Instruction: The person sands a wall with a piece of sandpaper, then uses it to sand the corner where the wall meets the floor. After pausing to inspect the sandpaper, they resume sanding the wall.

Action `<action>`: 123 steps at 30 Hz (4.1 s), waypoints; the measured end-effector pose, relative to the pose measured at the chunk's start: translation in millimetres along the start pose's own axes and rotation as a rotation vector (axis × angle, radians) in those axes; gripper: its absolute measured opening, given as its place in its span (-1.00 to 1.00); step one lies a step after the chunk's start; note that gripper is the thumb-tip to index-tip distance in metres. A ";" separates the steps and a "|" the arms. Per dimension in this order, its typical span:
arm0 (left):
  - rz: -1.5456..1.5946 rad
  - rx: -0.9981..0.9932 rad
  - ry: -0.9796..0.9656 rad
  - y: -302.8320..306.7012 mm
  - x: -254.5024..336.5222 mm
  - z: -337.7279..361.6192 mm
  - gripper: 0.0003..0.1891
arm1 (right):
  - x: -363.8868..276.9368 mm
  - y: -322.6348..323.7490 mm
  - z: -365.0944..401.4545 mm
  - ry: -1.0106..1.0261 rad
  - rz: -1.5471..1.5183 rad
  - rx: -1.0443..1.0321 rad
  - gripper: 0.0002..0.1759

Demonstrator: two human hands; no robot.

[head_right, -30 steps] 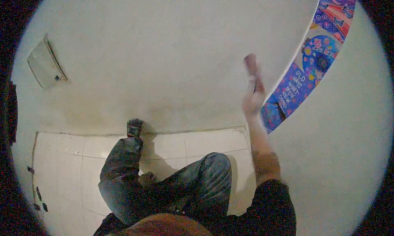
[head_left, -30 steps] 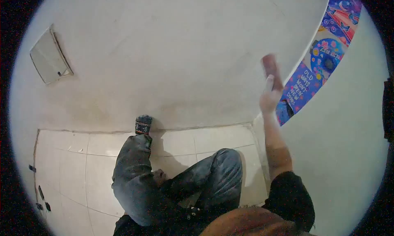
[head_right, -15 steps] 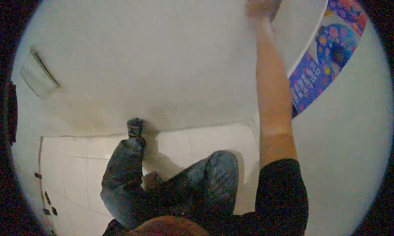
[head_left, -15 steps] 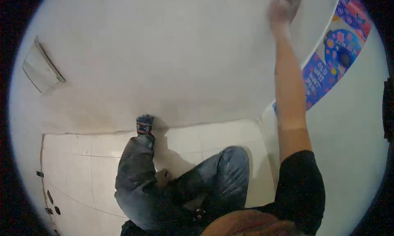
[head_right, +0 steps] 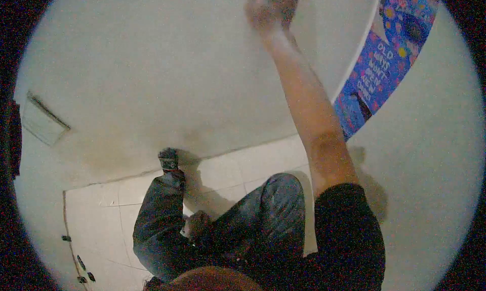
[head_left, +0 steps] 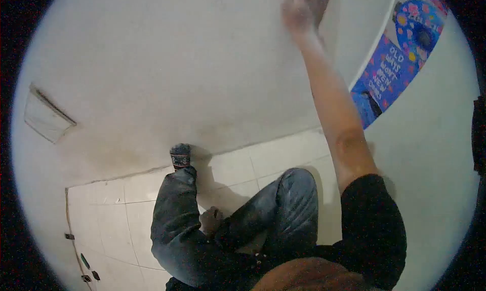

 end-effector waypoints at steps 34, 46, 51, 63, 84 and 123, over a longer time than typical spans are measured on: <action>0.077 -0.124 0.114 9.4 8.7 -10.6 -0.69 | 68.2 3.9 128.2 -0.240 -0.023 -0.061 -0.26; 0.097 -0.036 0.030 8.4 3.8 -6.1 -0.71 | 45.8 16.5 213.7 -0.396 -0.054 -0.101 -0.28; -0.030 -0.044 0.003 0.9 -0.1 -6.4 -0.70 | 98.9 -21.9 302.0 -0.571 0.042 -0.035 -0.28; -0.131 0.032 -0.243 -29.8 -31.0 -8.0 -0.79 | 48.9 1.6 303.5 -0.595 -0.070 -0.054 -0.23; -0.037 -0.055 0.101 7.5 15.4 -13.3 -0.70 | 47.6 1.7 250.5 -0.449 0.105 -0.110 -0.32; -0.029 -0.053 0.042 9.3 9.6 -8.0 -0.69 | 60.4 1.9 209.8 -0.219 0.095 -0.294 -0.33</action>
Point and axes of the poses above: each hand's wrist, its own z-axis away from the middle knuckle, its own y-axis out of the back of the hand, x = y × z, the point moved 3 cm from there along -z, towards the middle knuckle, and after that the axes turned 9 degrees about z, right-handed, at the moved point
